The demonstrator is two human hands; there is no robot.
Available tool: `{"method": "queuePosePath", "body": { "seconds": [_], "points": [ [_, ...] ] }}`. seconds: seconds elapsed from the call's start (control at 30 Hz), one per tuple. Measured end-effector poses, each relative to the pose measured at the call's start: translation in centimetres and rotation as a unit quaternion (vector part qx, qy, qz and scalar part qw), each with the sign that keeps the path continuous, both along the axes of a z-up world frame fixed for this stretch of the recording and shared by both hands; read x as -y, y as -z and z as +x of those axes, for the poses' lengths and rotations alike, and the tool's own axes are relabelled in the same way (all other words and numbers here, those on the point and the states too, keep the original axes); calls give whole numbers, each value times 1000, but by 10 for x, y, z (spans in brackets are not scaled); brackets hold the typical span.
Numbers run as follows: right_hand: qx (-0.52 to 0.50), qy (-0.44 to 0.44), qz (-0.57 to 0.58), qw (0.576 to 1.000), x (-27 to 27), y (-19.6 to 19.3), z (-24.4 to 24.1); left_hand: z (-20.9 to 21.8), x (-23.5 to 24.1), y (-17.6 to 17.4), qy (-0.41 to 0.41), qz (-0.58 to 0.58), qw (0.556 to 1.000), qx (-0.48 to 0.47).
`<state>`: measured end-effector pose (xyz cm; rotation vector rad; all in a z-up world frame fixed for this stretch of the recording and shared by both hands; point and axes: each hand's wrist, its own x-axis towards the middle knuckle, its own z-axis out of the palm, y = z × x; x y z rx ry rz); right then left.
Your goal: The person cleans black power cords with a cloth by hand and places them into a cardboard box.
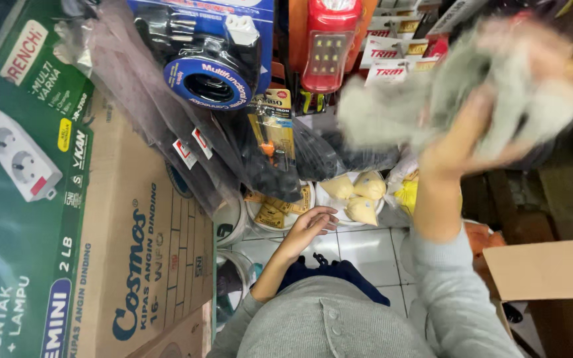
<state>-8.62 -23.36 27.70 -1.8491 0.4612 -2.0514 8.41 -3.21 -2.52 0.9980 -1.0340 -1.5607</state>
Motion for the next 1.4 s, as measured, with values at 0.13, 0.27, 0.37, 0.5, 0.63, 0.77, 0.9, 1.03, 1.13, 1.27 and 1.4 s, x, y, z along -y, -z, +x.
{"method": "queuePosePath", "body": {
  "seconds": [0.13, 0.27, 0.37, 0.5, 0.63, 0.77, 0.9, 1.03, 1.13, 1.27, 1.4],
  "points": [
    [-9, 98, -3, 995, -116, 145, -36, 1, 1, -14, 37, 49, 998, -27],
    [-141, 81, 177, 971, -173, 244, -42, -18, 9, 3, 154, 139, 962, -178],
    [-183, 92, 266, 942, -204, 284, -39, -48, 24, 53, 228, 223, 930, -184],
    [-213, 105, 346, 908, -227, 292, -52, -74, 30, 102, 263, 222, 925, -163],
    [-255, 147, 383, 876, -235, 275, -83, -91, 38, 114, 205, 310, 915, -154],
    [-350, 180, 316, 863, -238, 268, -141, -114, 55, 78, 238, 179, 950, -88],
    [-281, 149, 424, 848, -253, 290, -238, -172, 66, 67, 193, 196, 961, -25],
    [-207, 255, 487, 809, -268, 337, -383, -251, 70, 73, 152, 169, 974, 19],
    [-249, 261, 658, 661, -280, 412, -506, -324, 65, 70, 162, 131, 978, 6],
    [-335, 212, 764, 510, -278, 513, -606, -403, 47, 63, 138, 82, 987, 24],
    [-231, 193, 817, 491, -276, 533, -638, -455, 26, 73, 171, 96, 978, 64]
  ]
}}
